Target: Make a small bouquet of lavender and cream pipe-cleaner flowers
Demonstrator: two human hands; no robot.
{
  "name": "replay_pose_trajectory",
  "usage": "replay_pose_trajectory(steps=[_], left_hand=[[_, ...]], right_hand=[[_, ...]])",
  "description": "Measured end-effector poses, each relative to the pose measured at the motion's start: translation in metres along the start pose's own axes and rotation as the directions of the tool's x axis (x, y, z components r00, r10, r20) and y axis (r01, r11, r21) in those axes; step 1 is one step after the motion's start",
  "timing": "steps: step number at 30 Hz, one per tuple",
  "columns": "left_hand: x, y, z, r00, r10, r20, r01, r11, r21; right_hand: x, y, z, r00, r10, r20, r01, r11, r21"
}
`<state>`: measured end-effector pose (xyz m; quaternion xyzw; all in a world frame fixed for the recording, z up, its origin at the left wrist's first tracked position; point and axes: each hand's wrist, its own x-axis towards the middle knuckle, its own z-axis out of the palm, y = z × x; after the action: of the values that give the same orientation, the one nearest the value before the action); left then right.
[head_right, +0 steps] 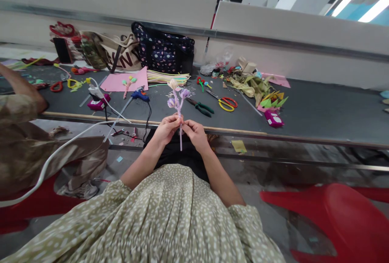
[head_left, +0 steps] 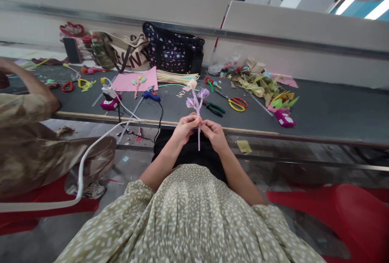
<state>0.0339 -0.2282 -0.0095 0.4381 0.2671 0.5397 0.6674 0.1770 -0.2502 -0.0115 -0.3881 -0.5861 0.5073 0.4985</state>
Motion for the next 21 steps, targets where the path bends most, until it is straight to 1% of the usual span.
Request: replay_pose_trajectory(steps=[4,9,11,16,21], left_hand=[[0.0008,0.0002,0.0012,0.999,-0.022,0.027,0.024,0.998,-0.065],[0.0022,-0.0024,0.0012,0.996,-0.074,0.053,0.08,0.991,-0.112],[0.0022,-0.003,0.0008,0.996,-0.073,0.047,0.078,0.991,-0.11],[0.002,-0.0026,0.0004,0.998,-0.064,0.014,0.065,0.994,-0.088],[0.0025,-0.0016,0.0012,0.998,-0.048,0.037,0.05,0.997,-0.066]], right_hand=[[-0.0006,0.0007,0.0001,0.995,0.077,0.058,-0.086,0.983,0.165],[0.0007,0.0047,-0.0001,0.984,0.123,0.127,-0.158,0.935,0.317],[0.0013,0.0055,-0.0007,0.981,0.14,0.137,-0.18,0.922,0.344],[0.0022,0.0071,-0.0015,0.982,0.157,0.106,-0.184,0.92,0.345],[0.0014,0.0088,-0.0005,0.981,0.152,0.119,-0.184,0.919,0.349]])
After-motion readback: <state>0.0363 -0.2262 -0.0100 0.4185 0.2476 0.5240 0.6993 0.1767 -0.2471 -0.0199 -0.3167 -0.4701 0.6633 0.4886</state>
